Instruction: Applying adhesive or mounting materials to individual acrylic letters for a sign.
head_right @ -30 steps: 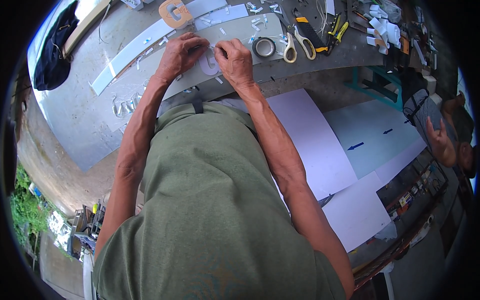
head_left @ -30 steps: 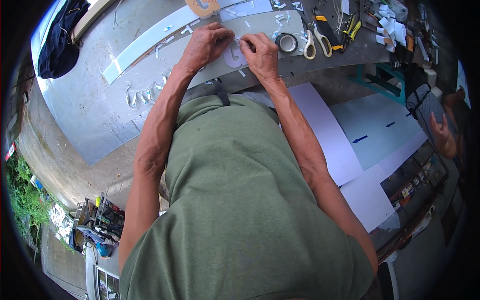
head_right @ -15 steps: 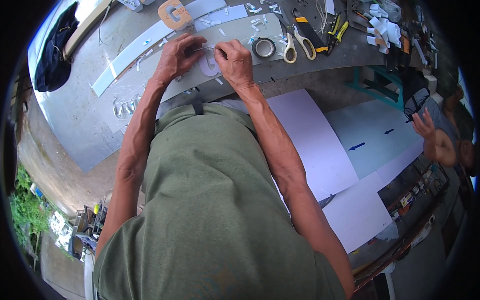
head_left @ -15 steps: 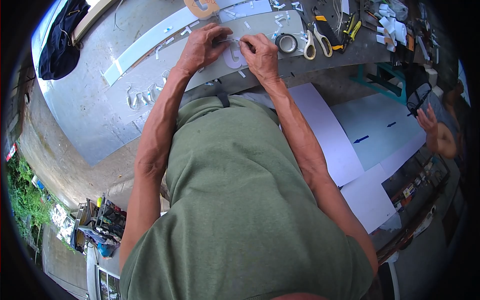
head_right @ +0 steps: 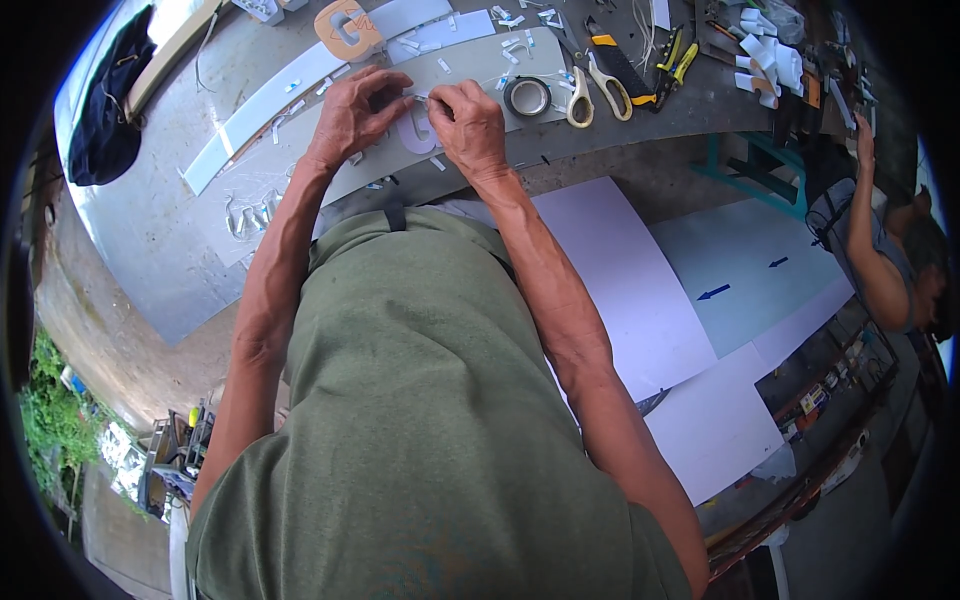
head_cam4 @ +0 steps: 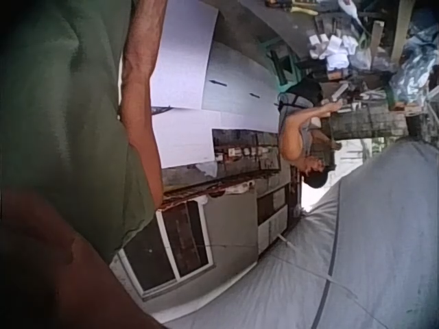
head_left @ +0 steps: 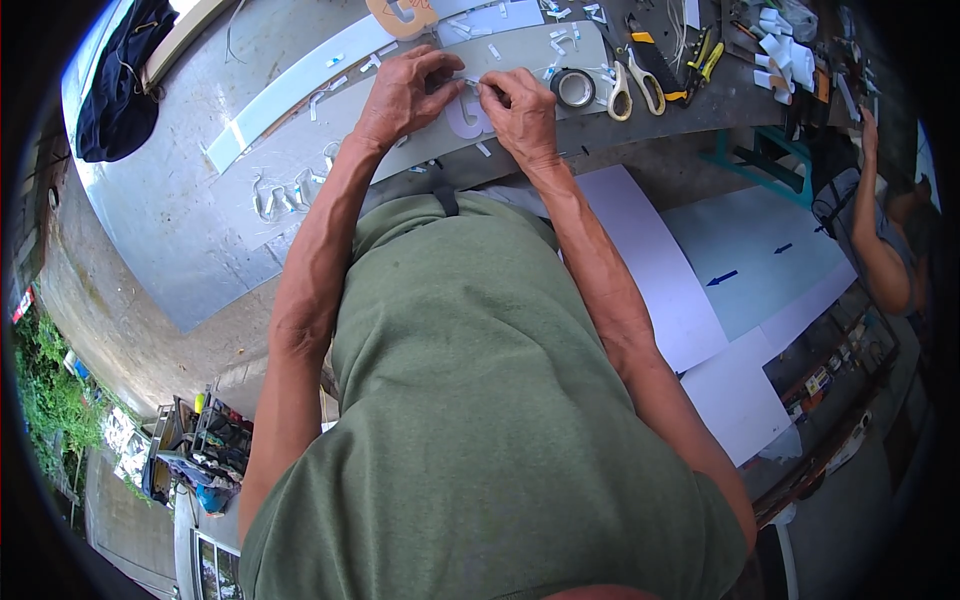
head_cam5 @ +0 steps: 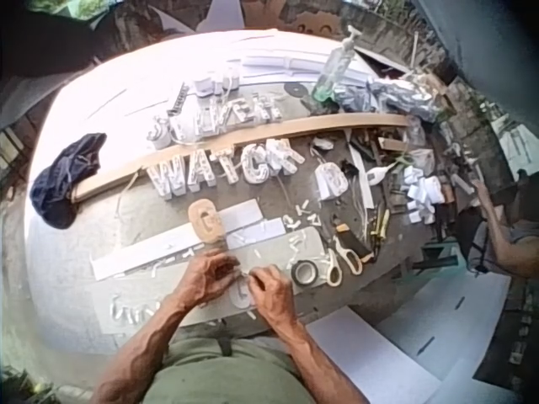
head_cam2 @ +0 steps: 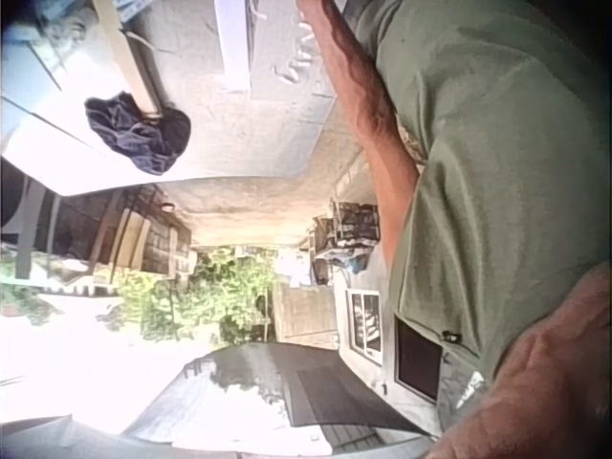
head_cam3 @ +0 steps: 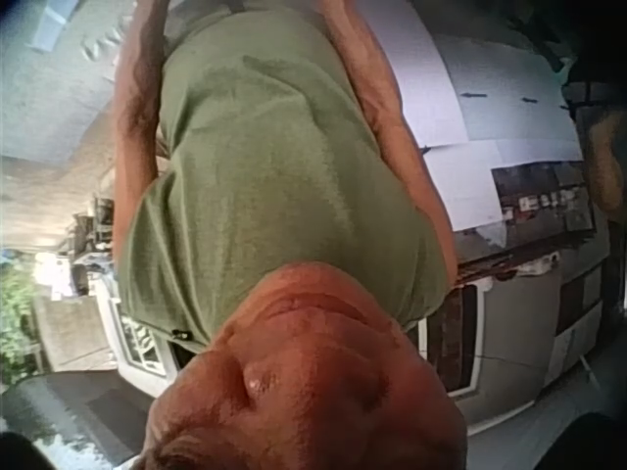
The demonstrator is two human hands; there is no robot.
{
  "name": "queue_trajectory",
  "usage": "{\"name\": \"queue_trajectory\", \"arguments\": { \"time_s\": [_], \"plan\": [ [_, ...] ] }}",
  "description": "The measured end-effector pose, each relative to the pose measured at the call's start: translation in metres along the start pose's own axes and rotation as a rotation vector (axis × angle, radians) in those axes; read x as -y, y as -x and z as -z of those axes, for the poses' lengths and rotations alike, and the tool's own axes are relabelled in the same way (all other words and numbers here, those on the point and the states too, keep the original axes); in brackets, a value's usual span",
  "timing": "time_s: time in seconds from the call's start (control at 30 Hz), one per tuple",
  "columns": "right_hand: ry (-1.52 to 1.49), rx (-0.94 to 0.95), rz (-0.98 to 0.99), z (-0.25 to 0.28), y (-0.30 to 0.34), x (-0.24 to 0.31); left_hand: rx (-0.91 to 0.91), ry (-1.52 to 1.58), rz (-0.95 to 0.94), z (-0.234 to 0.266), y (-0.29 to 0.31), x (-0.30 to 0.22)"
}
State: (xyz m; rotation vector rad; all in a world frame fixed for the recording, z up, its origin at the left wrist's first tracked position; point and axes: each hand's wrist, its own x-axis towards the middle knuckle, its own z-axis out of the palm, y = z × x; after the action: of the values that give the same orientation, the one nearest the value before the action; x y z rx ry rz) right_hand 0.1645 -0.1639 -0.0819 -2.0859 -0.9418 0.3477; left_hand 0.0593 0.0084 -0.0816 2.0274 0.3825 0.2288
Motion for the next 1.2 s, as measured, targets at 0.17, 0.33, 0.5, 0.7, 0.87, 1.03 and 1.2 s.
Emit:
{"name": "queue_trajectory", "arguments": {
  "time_s": [0.17,0.33,0.5,0.7,0.87,1.03,1.2],
  "plan": [
    [-0.002,0.004,-0.004,0.000,-0.001,-0.001,-0.044,-0.001,0.019,-0.004,-0.001,-0.001],
    [0.021,0.019,0.020,0.001,-0.001,-0.001,-0.055,0.039,0.073,-0.006,-0.001,-0.003],
    [-0.003,0.029,-0.004,0.001,-0.002,-0.001,-0.059,0.033,0.056,-0.006,-0.002,-0.002],
    [-0.009,0.031,-0.013,0.001,-0.003,0.001,-0.053,0.013,0.080,-0.008,-0.003,0.001],
    [-0.001,0.028,0.005,0.002,-0.003,0.000,-0.061,-0.050,0.076,-0.010,-0.005,-0.001],
    [-0.038,0.074,-0.087,0.005,-0.007,0.003,-0.039,-0.097,0.124,-0.011,-0.008,-0.003],
    [-0.146,0.068,-0.239,0.012,-0.011,-0.004,-0.032,-0.058,0.152,-0.009,-0.013,-0.007]
  ]
}}
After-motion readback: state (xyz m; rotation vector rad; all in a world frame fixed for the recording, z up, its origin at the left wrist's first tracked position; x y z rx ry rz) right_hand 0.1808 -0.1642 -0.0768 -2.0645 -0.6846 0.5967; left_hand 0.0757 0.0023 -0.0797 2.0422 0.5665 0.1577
